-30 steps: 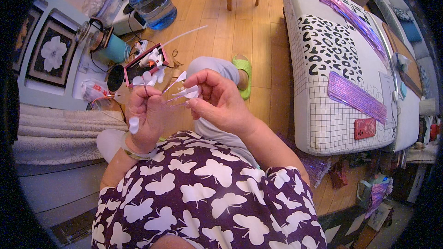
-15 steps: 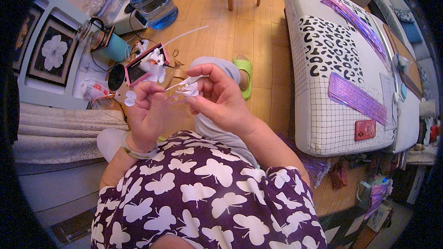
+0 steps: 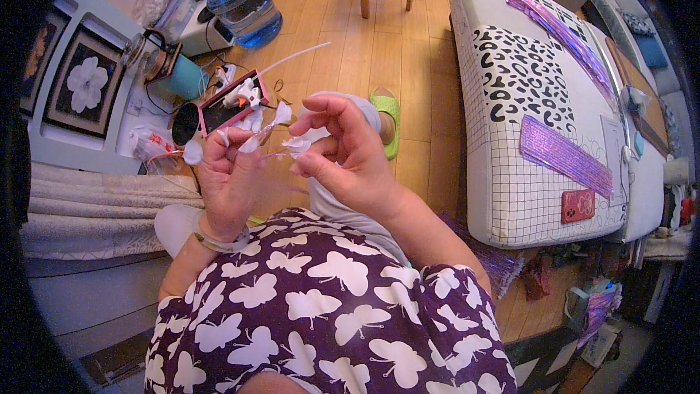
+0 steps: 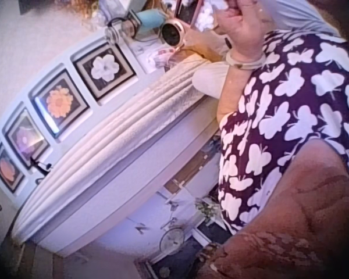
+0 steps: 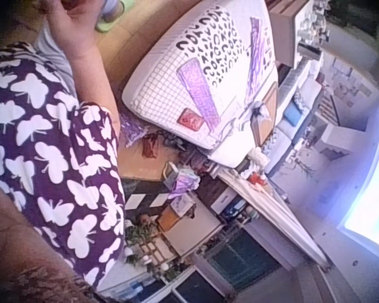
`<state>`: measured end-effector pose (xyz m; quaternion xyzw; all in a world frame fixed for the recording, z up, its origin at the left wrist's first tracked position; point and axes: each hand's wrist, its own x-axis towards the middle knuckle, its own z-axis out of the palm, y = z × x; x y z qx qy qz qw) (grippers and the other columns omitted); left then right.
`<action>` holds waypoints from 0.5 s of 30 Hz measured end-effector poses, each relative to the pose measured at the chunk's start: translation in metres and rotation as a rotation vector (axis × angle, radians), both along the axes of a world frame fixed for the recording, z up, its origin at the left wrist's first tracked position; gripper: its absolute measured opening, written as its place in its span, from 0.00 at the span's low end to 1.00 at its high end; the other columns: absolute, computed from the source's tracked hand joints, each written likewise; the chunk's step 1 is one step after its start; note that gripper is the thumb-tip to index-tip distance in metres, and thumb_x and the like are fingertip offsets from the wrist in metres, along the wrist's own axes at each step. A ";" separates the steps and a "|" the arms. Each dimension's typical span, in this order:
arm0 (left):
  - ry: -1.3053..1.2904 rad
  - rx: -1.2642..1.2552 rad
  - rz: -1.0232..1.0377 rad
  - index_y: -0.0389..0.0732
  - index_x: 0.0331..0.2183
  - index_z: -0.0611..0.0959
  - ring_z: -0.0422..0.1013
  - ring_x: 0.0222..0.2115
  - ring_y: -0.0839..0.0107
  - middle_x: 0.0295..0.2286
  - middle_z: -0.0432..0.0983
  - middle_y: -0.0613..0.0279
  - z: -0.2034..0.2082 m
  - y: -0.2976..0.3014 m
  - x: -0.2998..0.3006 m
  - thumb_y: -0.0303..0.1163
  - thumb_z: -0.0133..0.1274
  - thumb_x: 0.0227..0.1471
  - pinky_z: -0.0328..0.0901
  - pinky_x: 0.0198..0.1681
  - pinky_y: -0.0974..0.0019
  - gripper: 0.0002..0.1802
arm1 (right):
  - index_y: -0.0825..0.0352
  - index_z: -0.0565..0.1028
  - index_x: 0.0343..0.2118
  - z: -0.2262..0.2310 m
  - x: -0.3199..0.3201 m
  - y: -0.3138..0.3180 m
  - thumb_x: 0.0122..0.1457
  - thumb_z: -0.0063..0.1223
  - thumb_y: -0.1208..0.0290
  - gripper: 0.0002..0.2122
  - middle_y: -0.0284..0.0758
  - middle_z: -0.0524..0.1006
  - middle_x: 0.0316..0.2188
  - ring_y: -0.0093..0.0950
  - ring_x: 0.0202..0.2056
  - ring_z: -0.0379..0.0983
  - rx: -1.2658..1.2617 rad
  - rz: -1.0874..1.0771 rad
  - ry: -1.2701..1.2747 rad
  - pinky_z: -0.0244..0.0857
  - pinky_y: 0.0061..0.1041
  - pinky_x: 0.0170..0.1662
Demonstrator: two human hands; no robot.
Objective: The person assembles a craft flower by applying glue to small white petals and attaching them to a central stem by hand.
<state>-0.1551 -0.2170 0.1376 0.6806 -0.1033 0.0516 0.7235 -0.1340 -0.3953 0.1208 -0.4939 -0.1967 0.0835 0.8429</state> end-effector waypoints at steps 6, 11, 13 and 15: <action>-0.016 -0.011 0.017 0.34 0.38 0.67 0.66 0.27 0.82 0.29 0.69 0.64 0.004 -0.005 -0.001 0.24 0.44 0.51 0.62 0.32 0.79 0.10 | 0.68 0.53 0.49 -0.003 -0.001 0.001 0.47 0.48 0.85 0.26 0.39 0.64 0.39 0.21 0.30 0.71 -0.048 -0.036 -0.054 0.66 0.15 0.34; -0.030 -0.021 0.031 0.34 0.38 0.67 0.66 0.28 0.82 0.29 0.69 0.63 -0.002 -0.003 0.001 0.23 0.44 0.51 0.63 0.32 0.79 0.10 | 0.68 0.53 0.50 -0.002 -0.001 0.000 0.47 0.48 0.85 0.26 0.39 0.64 0.40 0.21 0.30 0.71 -0.042 -0.054 -0.085 0.67 0.15 0.35; -0.020 -0.018 0.013 0.33 0.38 0.67 0.67 0.28 0.81 0.29 0.70 0.63 -0.001 -0.003 0.001 0.23 0.45 0.51 0.63 0.32 0.79 0.10 | 0.68 0.53 0.50 -0.002 -0.001 0.000 0.47 0.48 0.86 0.27 0.40 0.64 0.40 0.21 0.30 0.71 -0.050 -0.062 -0.099 0.67 0.15 0.35; -0.040 0.012 0.021 0.34 0.38 0.67 0.67 0.27 0.81 0.29 0.70 0.63 0.001 -0.005 0.001 0.23 0.45 0.51 0.63 0.31 0.79 0.10 | 0.68 0.53 0.50 -0.002 -0.001 0.000 0.46 0.48 0.86 0.27 0.40 0.64 0.40 0.20 0.31 0.70 -0.067 -0.059 -0.100 0.67 0.15 0.35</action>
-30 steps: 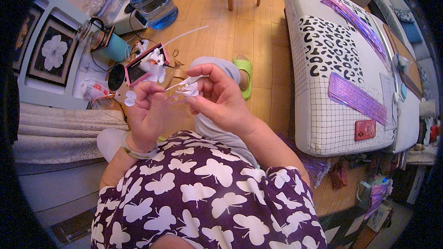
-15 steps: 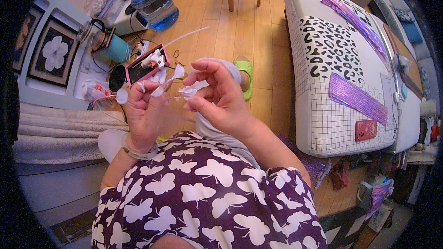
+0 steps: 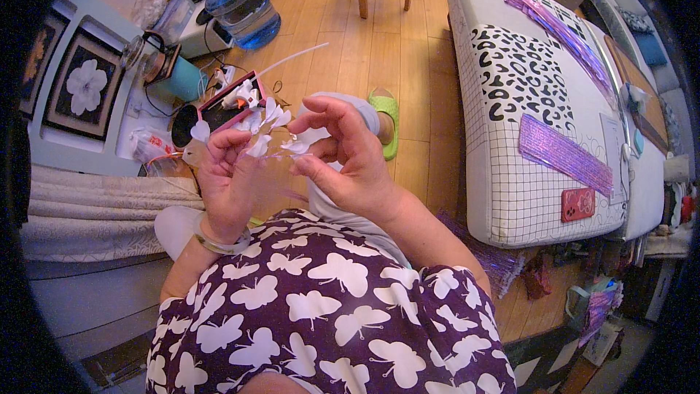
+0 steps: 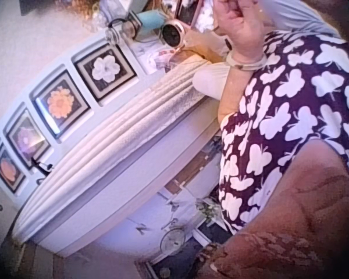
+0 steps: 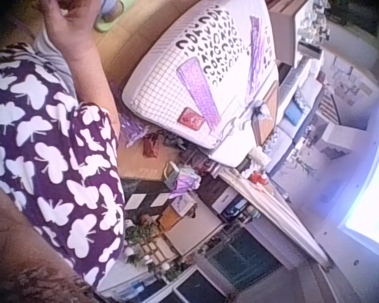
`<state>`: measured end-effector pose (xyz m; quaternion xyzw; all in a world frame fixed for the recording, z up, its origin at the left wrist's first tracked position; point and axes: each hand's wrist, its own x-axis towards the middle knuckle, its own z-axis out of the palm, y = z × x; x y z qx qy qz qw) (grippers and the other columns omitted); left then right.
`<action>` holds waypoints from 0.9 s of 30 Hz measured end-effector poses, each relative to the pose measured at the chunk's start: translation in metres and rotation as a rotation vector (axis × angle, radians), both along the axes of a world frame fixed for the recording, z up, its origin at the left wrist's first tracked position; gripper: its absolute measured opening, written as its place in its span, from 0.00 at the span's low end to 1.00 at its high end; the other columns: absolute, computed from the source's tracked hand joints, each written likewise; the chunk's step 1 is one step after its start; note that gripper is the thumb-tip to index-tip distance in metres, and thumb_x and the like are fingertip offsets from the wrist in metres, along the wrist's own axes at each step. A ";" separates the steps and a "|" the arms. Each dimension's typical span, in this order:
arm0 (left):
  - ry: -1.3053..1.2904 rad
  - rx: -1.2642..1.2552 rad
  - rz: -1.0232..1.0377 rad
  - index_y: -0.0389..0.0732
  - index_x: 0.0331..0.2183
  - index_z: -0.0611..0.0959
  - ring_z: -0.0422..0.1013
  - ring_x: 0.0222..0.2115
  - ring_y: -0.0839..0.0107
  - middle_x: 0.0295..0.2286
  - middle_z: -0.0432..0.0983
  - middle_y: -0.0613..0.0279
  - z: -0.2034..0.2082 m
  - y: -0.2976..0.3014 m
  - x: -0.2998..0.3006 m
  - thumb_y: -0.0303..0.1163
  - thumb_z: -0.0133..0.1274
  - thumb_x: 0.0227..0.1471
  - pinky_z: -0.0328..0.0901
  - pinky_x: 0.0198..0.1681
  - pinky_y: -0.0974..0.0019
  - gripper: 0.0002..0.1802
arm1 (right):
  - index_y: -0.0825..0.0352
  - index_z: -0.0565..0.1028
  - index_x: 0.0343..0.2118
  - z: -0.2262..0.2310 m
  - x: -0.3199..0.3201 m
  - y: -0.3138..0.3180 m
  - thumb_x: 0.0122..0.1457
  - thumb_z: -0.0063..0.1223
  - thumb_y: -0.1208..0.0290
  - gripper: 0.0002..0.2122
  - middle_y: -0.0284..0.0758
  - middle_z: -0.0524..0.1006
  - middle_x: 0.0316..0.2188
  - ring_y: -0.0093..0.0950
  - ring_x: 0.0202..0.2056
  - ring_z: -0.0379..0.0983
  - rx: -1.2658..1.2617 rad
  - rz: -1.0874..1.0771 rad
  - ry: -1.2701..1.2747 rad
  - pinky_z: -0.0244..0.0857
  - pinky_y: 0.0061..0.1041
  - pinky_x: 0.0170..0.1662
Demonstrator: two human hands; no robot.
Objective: The person assembles a craft flower by applying glue to small white petals and attaching them to a central stem by hand.
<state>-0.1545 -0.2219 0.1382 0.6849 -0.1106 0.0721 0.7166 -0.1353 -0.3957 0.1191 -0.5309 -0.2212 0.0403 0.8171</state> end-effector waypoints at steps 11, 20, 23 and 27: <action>-0.213 0.171 0.024 0.34 0.33 0.70 0.65 0.23 0.81 0.24 0.70 0.63 -0.015 0.004 -0.006 0.24 0.49 0.48 0.62 0.25 0.79 0.08 | 0.67 0.55 0.50 -0.004 -0.001 -0.002 0.45 0.50 0.84 0.27 0.38 0.65 0.40 0.19 0.35 0.67 -0.031 -0.025 -0.043 0.64 0.15 0.34; -0.308 0.298 0.055 0.37 0.31 0.72 0.64 0.20 0.82 0.22 0.70 0.65 -0.025 0.009 -0.005 0.24 0.52 0.46 0.61 0.23 0.79 0.07 | 0.70 0.58 0.48 -0.005 -0.001 -0.006 0.47 0.50 0.77 0.23 0.37 0.65 0.39 0.21 0.37 0.66 0.037 0.044 0.029 0.63 0.19 0.39; -0.300 0.314 0.040 0.37 0.31 0.72 0.64 0.19 0.81 0.22 0.70 0.64 -0.026 0.010 -0.005 0.24 0.52 0.46 0.61 0.22 0.79 0.07 | 0.72 0.60 0.46 -0.006 0.003 -0.009 0.49 0.50 0.70 0.22 0.38 0.67 0.39 0.24 0.39 0.67 0.029 0.089 0.019 0.63 0.23 0.42; -0.315 0.313 0.040 0.38 0.31 0.72 0.64 0.19 0.81 0.23 0.70 0.64 -0.027 0.007 -0.006 0.24 0.52 0.46 0.60 0.22 0.78 0.07 | 0.73 0.64 0.42 -0.005 0.009 -0.009 0.50 0.50 0.68 0.18 0.37 0.68 0.37 0.23 0.37 0.67 0.018 0.074 0.030 0.61 0.20 0.42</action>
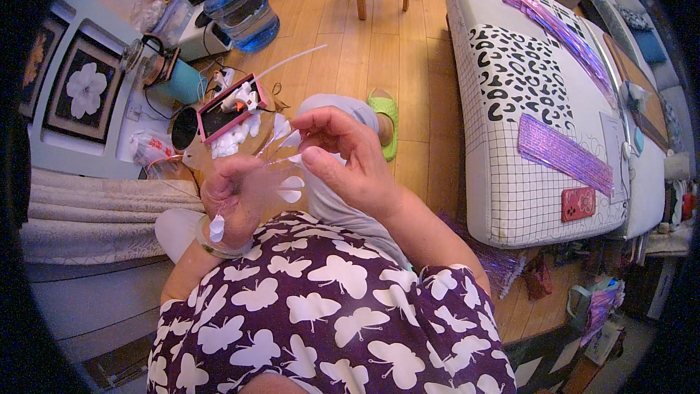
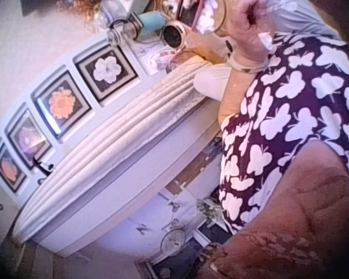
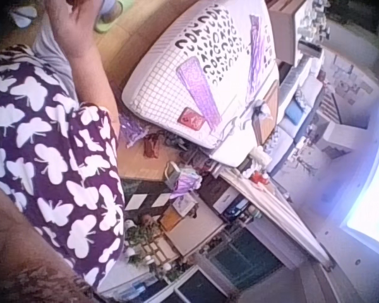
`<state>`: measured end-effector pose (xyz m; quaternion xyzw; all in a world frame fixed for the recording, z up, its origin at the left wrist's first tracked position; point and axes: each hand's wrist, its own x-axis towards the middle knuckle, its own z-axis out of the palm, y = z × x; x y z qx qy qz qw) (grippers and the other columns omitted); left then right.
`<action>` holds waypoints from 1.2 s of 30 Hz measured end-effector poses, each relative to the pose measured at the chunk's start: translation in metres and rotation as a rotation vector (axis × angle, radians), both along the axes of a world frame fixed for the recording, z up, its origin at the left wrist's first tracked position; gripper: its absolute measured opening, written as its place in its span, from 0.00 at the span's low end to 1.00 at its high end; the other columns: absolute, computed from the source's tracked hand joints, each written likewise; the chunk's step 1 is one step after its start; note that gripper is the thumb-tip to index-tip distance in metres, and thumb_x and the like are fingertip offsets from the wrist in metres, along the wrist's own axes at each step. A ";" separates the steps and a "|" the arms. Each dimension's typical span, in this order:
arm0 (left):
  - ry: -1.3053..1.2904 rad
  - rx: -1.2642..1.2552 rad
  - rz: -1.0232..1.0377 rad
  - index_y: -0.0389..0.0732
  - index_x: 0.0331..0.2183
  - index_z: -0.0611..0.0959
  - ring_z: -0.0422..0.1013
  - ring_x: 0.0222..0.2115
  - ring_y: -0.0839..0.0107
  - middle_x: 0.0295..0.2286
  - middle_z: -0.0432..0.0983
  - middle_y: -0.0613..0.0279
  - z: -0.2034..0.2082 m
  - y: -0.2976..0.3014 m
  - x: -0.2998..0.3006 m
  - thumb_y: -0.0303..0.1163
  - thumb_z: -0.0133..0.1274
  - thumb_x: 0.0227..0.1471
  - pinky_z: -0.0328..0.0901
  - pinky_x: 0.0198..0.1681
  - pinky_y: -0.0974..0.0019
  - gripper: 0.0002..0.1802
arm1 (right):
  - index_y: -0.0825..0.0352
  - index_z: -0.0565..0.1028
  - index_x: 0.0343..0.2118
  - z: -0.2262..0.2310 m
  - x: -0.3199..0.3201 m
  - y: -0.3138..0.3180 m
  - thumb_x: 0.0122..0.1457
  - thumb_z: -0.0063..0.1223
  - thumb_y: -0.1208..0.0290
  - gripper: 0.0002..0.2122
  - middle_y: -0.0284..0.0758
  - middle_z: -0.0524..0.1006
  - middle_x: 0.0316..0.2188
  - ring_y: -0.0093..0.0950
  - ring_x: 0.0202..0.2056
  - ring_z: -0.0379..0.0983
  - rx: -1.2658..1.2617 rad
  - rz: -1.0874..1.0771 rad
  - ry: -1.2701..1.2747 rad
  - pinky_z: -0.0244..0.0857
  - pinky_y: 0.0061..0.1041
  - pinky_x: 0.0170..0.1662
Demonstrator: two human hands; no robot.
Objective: The person assembles a craft flower by applying glue to small white petals and attaching them to a central stem by hand.
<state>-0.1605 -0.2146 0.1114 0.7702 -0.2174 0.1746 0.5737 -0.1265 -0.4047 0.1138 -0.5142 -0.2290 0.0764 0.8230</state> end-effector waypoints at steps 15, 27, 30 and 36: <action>0.161 -0.093 -0.014 0.36 0.31 0.72 0.66 0.22 0.81 0.24 0.70 0.64 0.007 -0.008 0.001 0.23 0.50 0.47 0.61 0.24 0.78 0.06 | 0.71 0.69 0.25 0.008 0.014 0.006 0.51 0.49 0.76 0.04 0.28 0.69 0.24 0.14 0.27 0.64 -0.137 0.072 -0.043 0.58 0.13 0.30; 0.206 -0.152 -0.078 0.35 0.33 0.71 0.66 0.24 0.80 0.27 0.70 0.63 0.001 -0.002 0.004 0.23 0.47 0.50 0.62 0.29 0.79 0.05 | 0.72 0.70 0.36 0.003 0.016 -0.001 0.55 0.45 0.70 0.11 0.31 0.72 0.25 0.17 0.28 0.66 -0.052 -0.057 0.111 0.60 0.16 0.34; 0.260 -0.283 -0.046 0.34 0.32 0.71 0.66 0.24 0.80 0.27 0.69 0.63 0.005 -0.008 0.003 0.23 0.47 0.49 0.62 0.29 0.78 0.05 | 0.71 0.70 0.33 -0.002 0.016 -0.001 0.57 0.42 0.67 0.11 0.31 0.71 0.24 0.17 0.27 0.65 -0.059 -0.085 0.083 0.60 0.16 0.35; 0.115 -0.104 -0.026 0.34 0.33 0.70 0.67 0.25 0.80 0.26 0.69 0.62 0.004 0.000 0.004 0.23 0.47 0.50 0.63 0.29 0.77 0.06 | 0.68 0.66 0.27 -0.025 0.010 0.001 0.56 0.44 0.71 0.06 0.29 0.69 0.24 0.16 0.26 0.63 0.031 -0.058 0.183 0.60 0.16 0.32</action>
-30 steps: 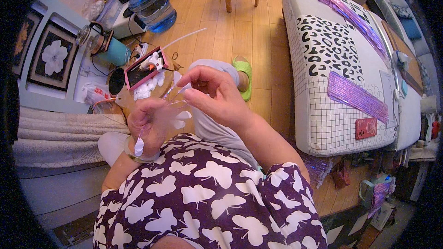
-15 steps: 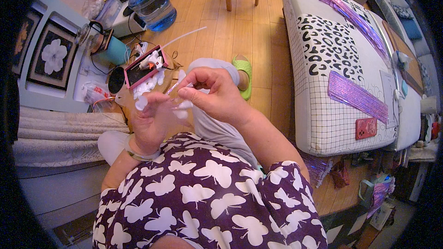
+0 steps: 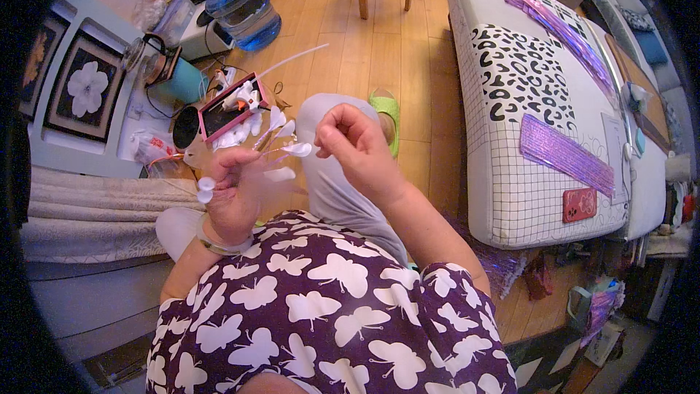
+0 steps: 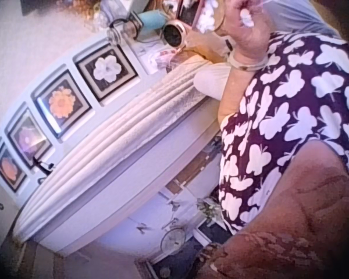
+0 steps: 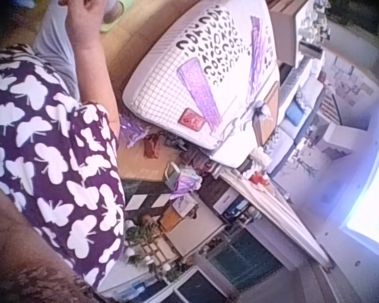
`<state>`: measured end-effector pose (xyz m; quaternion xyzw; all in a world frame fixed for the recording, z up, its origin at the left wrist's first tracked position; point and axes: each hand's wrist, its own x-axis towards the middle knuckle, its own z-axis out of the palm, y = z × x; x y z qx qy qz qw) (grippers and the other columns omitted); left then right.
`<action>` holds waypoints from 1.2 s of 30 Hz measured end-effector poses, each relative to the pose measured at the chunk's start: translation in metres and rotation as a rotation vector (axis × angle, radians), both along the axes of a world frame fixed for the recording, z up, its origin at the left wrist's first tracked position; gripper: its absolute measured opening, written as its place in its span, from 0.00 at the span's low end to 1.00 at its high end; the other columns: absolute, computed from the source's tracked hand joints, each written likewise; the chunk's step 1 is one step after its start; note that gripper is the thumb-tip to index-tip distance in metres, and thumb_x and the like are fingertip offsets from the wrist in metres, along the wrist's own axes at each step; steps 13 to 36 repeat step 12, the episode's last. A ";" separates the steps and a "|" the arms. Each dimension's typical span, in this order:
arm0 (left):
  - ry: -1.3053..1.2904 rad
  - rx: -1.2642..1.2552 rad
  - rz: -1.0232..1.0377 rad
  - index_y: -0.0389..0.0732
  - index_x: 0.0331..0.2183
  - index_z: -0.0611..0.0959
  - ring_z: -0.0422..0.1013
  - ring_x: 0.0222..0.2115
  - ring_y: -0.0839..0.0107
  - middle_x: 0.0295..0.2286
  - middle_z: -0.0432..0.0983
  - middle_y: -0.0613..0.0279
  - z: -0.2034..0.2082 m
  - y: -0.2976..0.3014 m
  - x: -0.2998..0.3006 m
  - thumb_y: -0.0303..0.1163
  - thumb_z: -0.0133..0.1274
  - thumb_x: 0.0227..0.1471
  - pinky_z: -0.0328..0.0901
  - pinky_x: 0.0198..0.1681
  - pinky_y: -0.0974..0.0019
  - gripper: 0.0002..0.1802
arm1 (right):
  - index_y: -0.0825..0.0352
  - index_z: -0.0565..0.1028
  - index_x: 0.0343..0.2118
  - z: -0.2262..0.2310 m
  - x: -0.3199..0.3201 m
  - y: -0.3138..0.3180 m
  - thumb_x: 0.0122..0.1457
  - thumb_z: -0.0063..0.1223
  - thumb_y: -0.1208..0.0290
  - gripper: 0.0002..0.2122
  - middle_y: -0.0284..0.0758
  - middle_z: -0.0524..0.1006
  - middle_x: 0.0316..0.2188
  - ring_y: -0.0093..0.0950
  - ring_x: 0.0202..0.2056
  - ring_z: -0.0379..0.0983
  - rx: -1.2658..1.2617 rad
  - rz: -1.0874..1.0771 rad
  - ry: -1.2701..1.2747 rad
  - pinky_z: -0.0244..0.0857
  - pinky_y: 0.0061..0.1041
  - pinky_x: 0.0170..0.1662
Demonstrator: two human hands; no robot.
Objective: The person assembles a craft flower by applying glue to small white petals and attaching them to a central stem by hand.
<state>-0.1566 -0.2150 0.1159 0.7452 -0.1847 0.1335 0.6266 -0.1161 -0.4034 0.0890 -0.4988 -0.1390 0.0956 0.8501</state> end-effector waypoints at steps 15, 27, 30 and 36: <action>0.429 -0.294 -0.116 0.37 0.38 0.68 0.67 0.31 0.79 0.29 0.70 0.64 0.010 0.003 0.011 0.28 0.42 0.53 0.61 0.35 0.79 0.09 | 0.67 0.56 0.53 -0.022 -0.015 0.037 0.46 0.51 0.69 0.29 0.40 0.65 0.46 0.28 0.49 0.60 -0.303 0.399 -0.213 0.52 0.28 0.53; 0.429 -0.294 -0.116 0.37 0.38 0.68 0.67 0.31 0.79 0.29 0.70 0.64 0.010 0.003 0.011 0.28 0.42 0.53 0.61 0.35 0.79 0.09 | 0.67 0.56 0.53 -0.022 -0.015 0.037 0.46 0.51 0.69 0.29 0.40 0.65 0.46 0.28 0.49 0.60 -0.303 0.399 -0.213 0.52 0.28 0.53; 0.429 -0.294 -0.116 0.37 0.38 0.68 0.67 0.31 0.79 0.29 0.70 0.64 0.010 0.003 0.011 0.28 0.42 0.53 0.61 0.35 0.79 0.09 | 0.67 0.56 0.53 -0.022 -0.015 0.037 0.46 0.51 0.69 0.29 0.40 0.65 0.46 0.28 0.49 0.60 -0.303 0.399 -0.213 0.52 0.28 0.53; 0.429 -0.294 -0.116 0.37 0.38 0.68 0.67 0.31 0.79 0.29 0.70 0.64 0.010 0.003 0.011 0.28 0.42 0.53 0.61 0.35 0.79 0.09 | 0.67 0.56 0.53 -0.022 -0.015 0.037 0.46 0.51 0.69 0.29 0.40 0.65 0.46 0.28 0.49 0.60 -0.303 0.399 -0.213 0.52 0.28 0.53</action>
